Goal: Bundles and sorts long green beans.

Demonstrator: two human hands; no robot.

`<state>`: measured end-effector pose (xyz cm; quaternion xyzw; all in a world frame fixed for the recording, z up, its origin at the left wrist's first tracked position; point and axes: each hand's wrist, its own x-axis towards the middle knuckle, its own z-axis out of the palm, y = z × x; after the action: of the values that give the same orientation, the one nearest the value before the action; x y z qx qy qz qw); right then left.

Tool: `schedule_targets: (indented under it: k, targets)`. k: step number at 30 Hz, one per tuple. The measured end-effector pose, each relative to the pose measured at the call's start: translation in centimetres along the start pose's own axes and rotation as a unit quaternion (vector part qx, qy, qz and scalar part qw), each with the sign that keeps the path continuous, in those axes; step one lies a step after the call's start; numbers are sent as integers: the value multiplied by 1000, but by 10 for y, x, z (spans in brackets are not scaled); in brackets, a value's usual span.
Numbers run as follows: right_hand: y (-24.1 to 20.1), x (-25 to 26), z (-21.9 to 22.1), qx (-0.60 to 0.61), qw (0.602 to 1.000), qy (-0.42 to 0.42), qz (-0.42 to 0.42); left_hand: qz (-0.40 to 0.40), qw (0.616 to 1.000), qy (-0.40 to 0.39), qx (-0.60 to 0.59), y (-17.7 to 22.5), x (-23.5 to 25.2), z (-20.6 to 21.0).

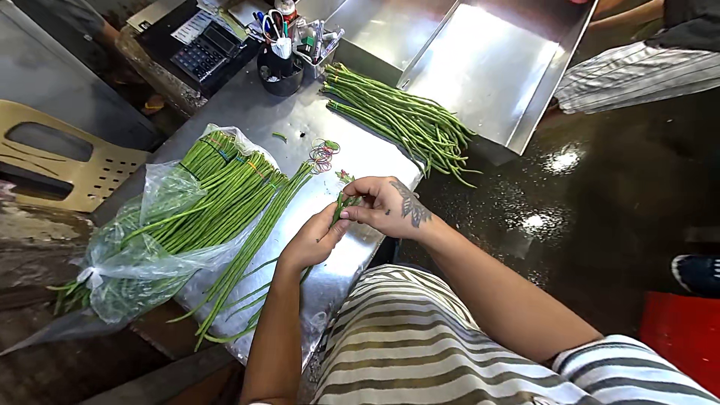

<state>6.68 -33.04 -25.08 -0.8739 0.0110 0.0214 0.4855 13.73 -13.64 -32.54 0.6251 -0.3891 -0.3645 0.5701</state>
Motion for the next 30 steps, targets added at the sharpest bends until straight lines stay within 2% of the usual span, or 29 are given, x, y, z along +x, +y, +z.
schedule_targets:
  k: [8, 13, 18, 24, 28, 30]
  targets:
    - [-1, 1, -5, 15, 998, 58, -6, 5, 997, 16, 73, -7, 0, -2]
    - [1, 4, -12, -22, 998, -4, -63, -20, 992, -14, 122, -2, 0, -3]
    - [6, 4, -7, -49, 995, -7, -84, 5, 998, 6, 60, -4, 2, 2]
    - [2, -3, -11, -101, 986, 77, -109, 30, 997, 62, 25, -9, 6, 5]
    - [4, -10, 9, -187, 974, -6, -129, 38, 999, 30, 14, -4, 6, 4]
    - [10, -12, 12, -176, 975, -6, -132, 38, 999, 23, 12, -5, 8, 4]
